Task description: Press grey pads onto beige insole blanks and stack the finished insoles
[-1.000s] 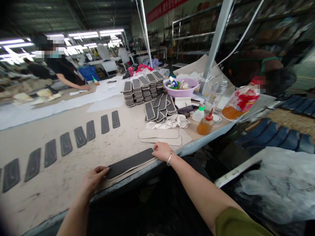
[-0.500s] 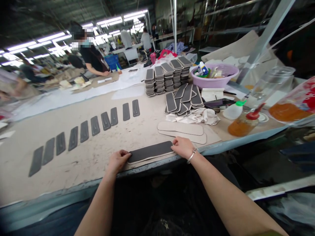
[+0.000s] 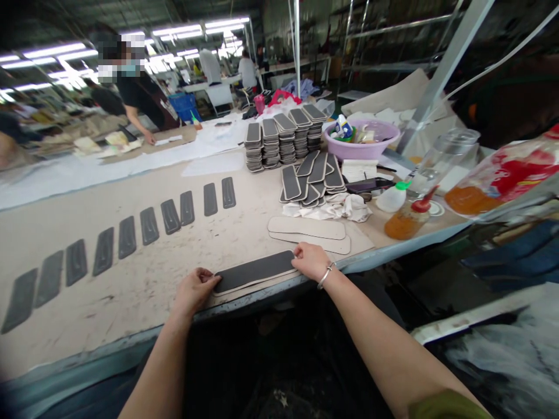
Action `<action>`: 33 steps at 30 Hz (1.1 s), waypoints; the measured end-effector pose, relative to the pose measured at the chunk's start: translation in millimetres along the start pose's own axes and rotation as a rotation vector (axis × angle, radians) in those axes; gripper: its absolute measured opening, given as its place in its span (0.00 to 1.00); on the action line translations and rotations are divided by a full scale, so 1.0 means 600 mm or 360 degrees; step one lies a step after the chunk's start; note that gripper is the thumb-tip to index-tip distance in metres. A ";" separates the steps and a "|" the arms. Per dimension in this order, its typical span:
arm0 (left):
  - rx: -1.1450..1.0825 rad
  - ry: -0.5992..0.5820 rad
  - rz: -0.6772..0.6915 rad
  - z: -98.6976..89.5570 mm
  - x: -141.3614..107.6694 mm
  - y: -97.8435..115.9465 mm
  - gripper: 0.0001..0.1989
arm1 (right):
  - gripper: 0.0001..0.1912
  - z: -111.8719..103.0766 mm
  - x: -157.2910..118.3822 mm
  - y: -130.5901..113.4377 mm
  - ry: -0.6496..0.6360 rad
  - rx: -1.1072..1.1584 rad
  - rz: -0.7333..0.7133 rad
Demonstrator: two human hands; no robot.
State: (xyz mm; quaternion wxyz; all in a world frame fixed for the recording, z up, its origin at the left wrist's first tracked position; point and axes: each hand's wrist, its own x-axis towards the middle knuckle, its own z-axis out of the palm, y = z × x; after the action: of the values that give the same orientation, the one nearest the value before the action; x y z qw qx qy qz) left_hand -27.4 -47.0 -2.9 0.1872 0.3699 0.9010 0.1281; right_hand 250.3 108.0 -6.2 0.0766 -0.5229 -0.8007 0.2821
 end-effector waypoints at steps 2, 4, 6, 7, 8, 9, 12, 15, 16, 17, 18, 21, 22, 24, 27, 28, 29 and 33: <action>0.0013 0.0032 -0.0023 -0.001 -0.001 -0.001 0.18 | 0.08 0.000 0.000 0.001 0.0004 -0.0005 -0.0005; 0.0024 0.0029 -0.0022 -0.003 -0.002 -0.002 0.19 | 0.08 0.001 0.000 0.002 0.0006 -0.0007 -0.0012; 0.0022 0.0005 -0.0007 -0.004 -0.004 -0.002 0.17 | 0.09 0.001 0.000 0.002 -0.0002 -0.0007 -0.0013; 0.0018 -0.0007 0.0001 -0.005 -0.004 -0.002 0.17 | 0.09 0.001 0.001 0.001 -0.0008 -0.0008 -0.0012; 0.0013 -0.0016 0.0010 -0.005 -0.005 -0.001 0.16 | 0.09 0.000 0.000 0.001 -0.0014 -0.0011 -0.0010; 0.0009 -0.0022 0.0020 -0.006 -0.006 -0.001 0.16 | 0.09 0.000 0.000 0.000 -0.0019 -0.0016 -0.0008; 0.0001 -0.0026 0.0044 -0.006 -0.008 -0.001 0.16 | 0.09 -0.003 -0.001 -0.003 -0.0028 -0.0024 -0.0008; 0.0001 -0.0037 0.0080 -0.005 -0.010 -0.004 0.15 | 0.08 -0.005 -0.003 -0.004 -0.0031 -0.0024 -0.0014; -0.0001 -0.0041 0.0102 -0.005 -0.010 -0.006 0.14 | 0.08 -0.005 -0.003 -0.004 -0.0030 -0.0024 -0.0018; -0.0008 -0.0046 0.0125 -0.004 -0.011 -0.007 0.13 | 0.08 -0.005 -0.004 -0.003 -0.0030 -0.0025 -0.0022; -0.0019 -0.0051 0.0149 -0.004 -0.012 -0.009 0.13 | 0.08 -0.004 -0.004 -0.003 -0.0027 -0.0026 -0.0027; -0.0032 -0.0071 0.0193 -0.002 -0.013 -0.013 0.13 | 0.09 -0.003 -0.004 0.000 -0.0011 -0.0022 -0.0039; -0.0027 -0.0080 0.0200 -0.001 -0.012 -0.014 0.14 | 0.09 -0.002 -0.004 0.000 -0.0006 -0.0018 -0.0045; -0.0014 -0.0091 0.0212 0.002 -0.009 -0.017 0.14 | 0.09 0.000 -0.004 0.002 0.0007 -0.0008 -0.0066; -0.0020 -0.0105 0.0226 0.007 -0.002 -0.023 0.14 | 0.09 0.002 -0.003 0.004 0.0032 -0.0006 -0.0097; -0.0025 -0.0111 0.0231 0.009 0.000 -0.025 0.14 | 0.09 0.002 -0.003 0.004 0.0032 -0.0007 -0.0098; -0.0028 -0.0118 0.0236 0.010 0.001 -0.026 0.14 | 0.09 0.002 -0.003 0.004 0.0029 -0.0008 -0.0095; -0.0031 -0.0132 0.0261 0.011 0.002 -0.027 0.13 | 0.09 0.002 -0.003 0.002 0.0015 -0.0027 -0.0088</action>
State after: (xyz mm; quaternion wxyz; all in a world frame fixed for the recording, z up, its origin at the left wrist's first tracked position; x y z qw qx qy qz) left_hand -35.6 -56.7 -15.3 0.2169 0.4455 0.8578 0.1364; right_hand 251.9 106.2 -7.5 0.0837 -0.5026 -0.8168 0.2707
